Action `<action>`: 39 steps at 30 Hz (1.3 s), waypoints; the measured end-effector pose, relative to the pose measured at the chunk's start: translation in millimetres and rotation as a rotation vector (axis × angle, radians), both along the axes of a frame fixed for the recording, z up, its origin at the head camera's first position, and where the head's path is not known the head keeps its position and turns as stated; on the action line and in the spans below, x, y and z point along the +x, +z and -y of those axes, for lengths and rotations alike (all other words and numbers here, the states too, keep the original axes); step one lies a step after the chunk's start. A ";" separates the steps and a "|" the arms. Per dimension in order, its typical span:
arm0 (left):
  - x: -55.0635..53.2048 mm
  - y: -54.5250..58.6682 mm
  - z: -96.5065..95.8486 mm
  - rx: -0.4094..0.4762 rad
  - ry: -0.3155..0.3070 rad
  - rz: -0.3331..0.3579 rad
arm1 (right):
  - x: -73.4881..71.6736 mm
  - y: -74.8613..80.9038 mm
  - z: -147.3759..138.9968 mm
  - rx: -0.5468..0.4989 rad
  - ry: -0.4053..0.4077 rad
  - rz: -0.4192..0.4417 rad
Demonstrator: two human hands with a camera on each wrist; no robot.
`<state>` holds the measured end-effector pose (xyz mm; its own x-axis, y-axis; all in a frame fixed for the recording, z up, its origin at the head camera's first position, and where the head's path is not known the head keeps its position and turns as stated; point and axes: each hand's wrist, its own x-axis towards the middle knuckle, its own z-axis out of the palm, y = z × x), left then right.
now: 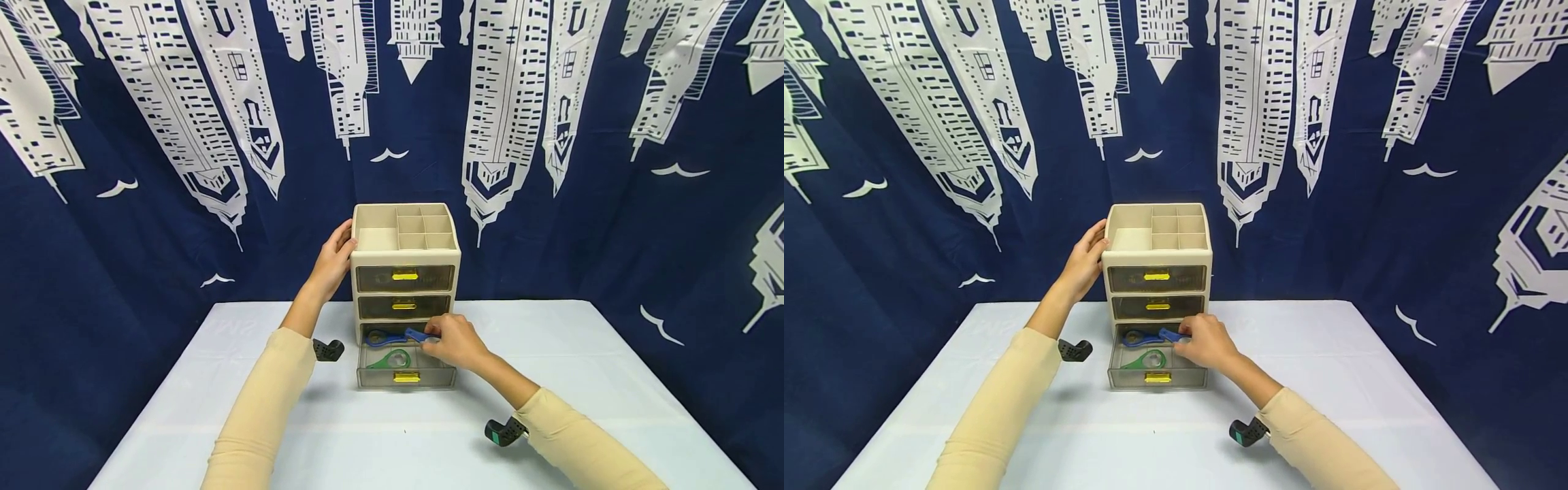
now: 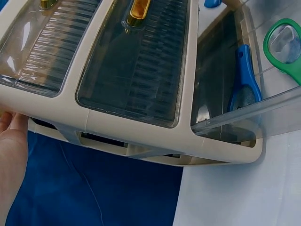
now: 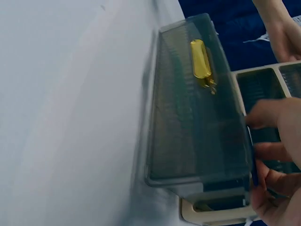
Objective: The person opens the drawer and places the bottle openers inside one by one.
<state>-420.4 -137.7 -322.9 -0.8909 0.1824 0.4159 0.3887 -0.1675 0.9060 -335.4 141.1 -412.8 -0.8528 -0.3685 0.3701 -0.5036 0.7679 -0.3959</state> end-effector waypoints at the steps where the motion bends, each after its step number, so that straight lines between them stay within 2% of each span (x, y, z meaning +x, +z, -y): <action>1: -0.1 0.0 0.0 -0.001 0.001 -0.001 | 0.7 -0.4 1.5 0.006 -0.012 -0.008; 5: 0.3 0.8 -0.3 0.000 -0.004 -0.008 | 5.0 0.9 3.9 0.009 -0.028 -0.054; 11: 1.1 0.8 -0.3 0.003 -0.005 -0.003 | 12.4 6.5 0.0 -0.045 0.007 -0.042; 18: 1.5 0.4 -1.4 0.010 0.005 0.003 | 27.7 9.9 -1.3 -0.168 0.059 0.044; 27: 0.5 0.2 -0.2 0.015 0.006 0.007 | 64.1 3.9 9.0 -0.292 0.142 0.218; 30: 0.3 0.0 -0.3 0.030 0.002 0.009 | 75.4 -1.8 14.7 -0.334 0.161 0.300; 33: 0.2 0.0 -1.9 0.043 0.008 0.012 | 83.1 -10.8 18.2 -0.419 0.166 0.434; 36: -0.4 -0.7 -4.9 0.039 0.003 0.012 | 88.9 -22.1 18.6 -0.557 0.163 0.630; 39: 1.7 -0.9 2.7 0.013 0.010 0.011 | 90.4 -35.0 27.5 -0.763 0.147 0.881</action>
